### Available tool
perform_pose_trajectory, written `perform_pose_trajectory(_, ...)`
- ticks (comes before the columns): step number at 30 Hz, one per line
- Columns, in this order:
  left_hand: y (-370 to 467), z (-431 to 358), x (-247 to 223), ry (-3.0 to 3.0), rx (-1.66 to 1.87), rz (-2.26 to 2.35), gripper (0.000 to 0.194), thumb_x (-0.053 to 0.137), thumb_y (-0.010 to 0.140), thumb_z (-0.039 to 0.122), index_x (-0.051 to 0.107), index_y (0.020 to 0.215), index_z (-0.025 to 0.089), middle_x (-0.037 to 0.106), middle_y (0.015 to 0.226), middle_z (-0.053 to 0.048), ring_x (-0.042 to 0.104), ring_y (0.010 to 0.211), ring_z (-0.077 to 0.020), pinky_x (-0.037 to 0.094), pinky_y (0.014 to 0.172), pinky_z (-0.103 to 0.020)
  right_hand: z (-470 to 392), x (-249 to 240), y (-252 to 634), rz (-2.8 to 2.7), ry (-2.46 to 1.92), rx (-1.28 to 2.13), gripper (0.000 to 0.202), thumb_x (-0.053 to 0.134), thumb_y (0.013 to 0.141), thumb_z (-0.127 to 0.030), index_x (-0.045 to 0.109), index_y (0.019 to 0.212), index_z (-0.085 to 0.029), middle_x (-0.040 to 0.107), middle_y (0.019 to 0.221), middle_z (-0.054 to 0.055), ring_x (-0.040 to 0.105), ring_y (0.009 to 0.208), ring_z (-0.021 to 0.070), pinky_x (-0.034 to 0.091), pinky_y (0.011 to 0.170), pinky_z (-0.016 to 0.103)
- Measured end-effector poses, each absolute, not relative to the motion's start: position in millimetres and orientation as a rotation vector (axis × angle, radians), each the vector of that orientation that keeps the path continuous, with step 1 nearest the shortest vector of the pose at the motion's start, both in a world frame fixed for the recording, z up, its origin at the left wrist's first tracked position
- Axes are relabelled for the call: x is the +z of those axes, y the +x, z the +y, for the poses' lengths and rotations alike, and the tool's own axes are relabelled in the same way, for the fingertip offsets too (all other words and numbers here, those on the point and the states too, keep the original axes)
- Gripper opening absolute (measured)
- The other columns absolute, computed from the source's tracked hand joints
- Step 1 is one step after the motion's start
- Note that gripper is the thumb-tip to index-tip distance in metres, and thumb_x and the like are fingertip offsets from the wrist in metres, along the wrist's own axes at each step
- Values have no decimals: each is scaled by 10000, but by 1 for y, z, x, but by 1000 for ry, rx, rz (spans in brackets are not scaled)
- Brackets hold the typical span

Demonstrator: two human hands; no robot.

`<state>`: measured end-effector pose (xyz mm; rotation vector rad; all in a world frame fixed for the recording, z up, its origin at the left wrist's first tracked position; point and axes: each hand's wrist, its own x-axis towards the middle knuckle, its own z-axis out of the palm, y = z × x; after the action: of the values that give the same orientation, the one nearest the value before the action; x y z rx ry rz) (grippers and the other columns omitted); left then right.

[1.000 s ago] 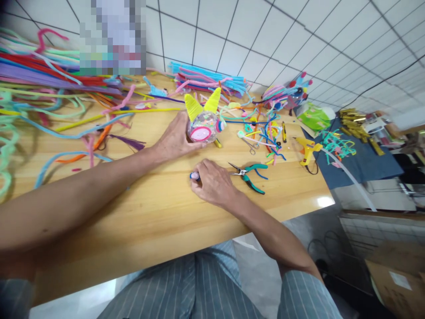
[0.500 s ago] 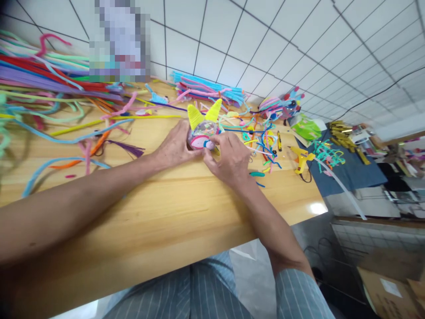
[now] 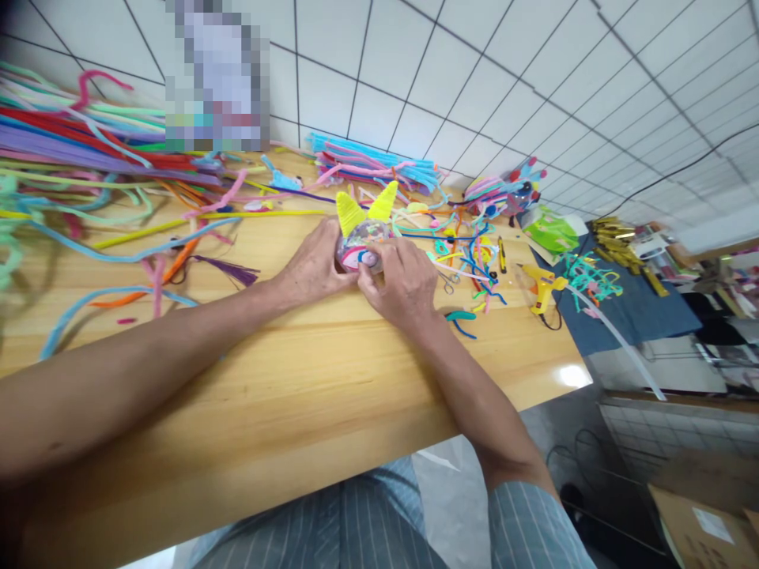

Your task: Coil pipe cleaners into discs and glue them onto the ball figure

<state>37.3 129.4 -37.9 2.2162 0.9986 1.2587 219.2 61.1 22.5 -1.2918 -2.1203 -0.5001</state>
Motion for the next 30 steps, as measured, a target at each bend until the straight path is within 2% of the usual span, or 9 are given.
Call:
perform_pose_trajectory(8, 38, 128, -36, 2223, 1264, 1004, 630, 830, 792, 493, 520, 1256, 202, 642, 1258, -166, 625, 1193, -379, 545, 1000, -551, 63, 18, 219, -2106, -1346, -414, 174, 612, 967, -295, 695, 1108, -234, 746, 1034, 135, 698, 1002, 316, 553, 875, 470)
perform_pose_trajectory(13, 36, 129, -37, 2244, 1270, 992, 608, 802, 809, 472, 517, 1269, 197, 639, 1248, -161, 623, 1192, -367, 534, 1009, -526, 65, 16, 218, -2099, -1256, -538, 145, 604, 977, -275, 697, 1082, -239, 754, 1001, 117, 707, 962, 291, 571, 842, 439)
perform_pose_trajectory(17, 36, 130, -39, 2233, 1261, 979, 641, 810, 801, 477, 506, 1294, 202, 633, 1280, -161, 612, 1222, -370, 526, 1019, -519, 66, 17, 216, -2098, -1283, -495, 147, 613, 982, -282, 699, 1095, -246, 753, 1024, 116, 708, 989, 299, 575, 870, 457)
perform_pose_trajectory(22, 34, 129, -38, 2214, 1254, 992, 690, 843, 782, 554, 512, 1279, 209, 629, 1249, -146, 622, 1175, -358, 537, 987, -505, 54, 27, 219, -2077, -1292, -358, 277, 690, 976, -365, 665, 1215, -228, 740, 1132, 149, 704, 1064, 312, 577, 876, 454)
perform_pose_trajectory(25, 31, 128, -34, 2207, 1239, 983, 696, 854, 783, 594, 521, 1267, 221, 630, 1207, -123, 630, 1128, -337, 546, 961, -487, 44, 32, 227, -2040, -1273, -333, 288, 699, 975, -374, 639, 1220, -235, 740, 1062, 117, 709, 955, 267, 570, 799, 406)
perform_pose_trajectory(30, 26, 125, -28, 2198, 1210, 956, 666, 843, 814, 592, 521, 1273, 233, 621, 1224, -103, 629, 1141, -316, 549, 980, -469, 37, 20, 240, -1896, -1251, -243, 129, 688, 961, -277, 606, 1056, -248, 684, 862, 17, 637, 737, 181, 534, 704, 340)
